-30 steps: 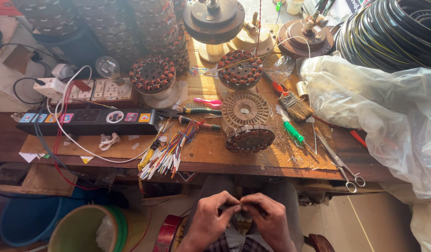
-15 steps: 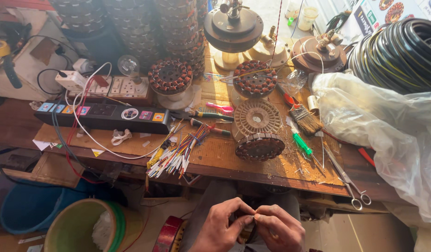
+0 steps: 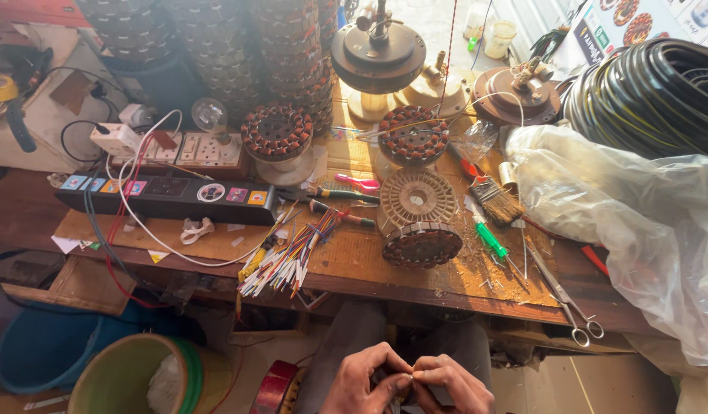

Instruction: The person cuts small white plastic pieces with scissors and inserts them into slots on a circular stator component. They use a green screwdriver to press the pieces into place. The person repeats this process for several slots on the stator.

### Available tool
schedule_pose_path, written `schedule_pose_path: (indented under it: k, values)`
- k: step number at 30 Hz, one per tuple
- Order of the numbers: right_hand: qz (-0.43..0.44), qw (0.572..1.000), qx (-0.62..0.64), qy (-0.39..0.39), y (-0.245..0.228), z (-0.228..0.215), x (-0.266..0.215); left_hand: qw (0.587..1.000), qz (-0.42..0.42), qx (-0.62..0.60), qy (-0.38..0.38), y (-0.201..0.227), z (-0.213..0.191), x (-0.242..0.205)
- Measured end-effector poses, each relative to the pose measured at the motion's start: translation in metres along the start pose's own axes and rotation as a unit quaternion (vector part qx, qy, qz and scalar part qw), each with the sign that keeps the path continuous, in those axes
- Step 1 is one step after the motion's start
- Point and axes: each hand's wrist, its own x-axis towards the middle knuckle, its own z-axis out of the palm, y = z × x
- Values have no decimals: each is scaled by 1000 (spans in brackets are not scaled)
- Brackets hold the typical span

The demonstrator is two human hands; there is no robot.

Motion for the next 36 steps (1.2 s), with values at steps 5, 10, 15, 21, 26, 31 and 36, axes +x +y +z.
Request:
schedule_pose_path:
  k: [5,10,15,21,26,31,36]
  values:
    - [-17,1000,8,2,1,-6,0,987,-96,-127,7,-3,7,-4]
    - [68,995,70,-26,11,-7,-2,968,-151,-183,83,5,19,-6]
    - [259,954,136,-68,27,-5,-1,972,119,102,177,3,20,-1]
    - [345,920,177,-60,41,11,-13,955,165,175,176,-16,14,3]
    - [363,907,203,-64,47,19,-15,961,144,164,172,-15,14,6]
    - [330,932,150,-10,36,36,-18,954,155,202,157,9,9,12]
    - [268,946,177,41,27,36,-33,976,115,167,77,28,-8,11]
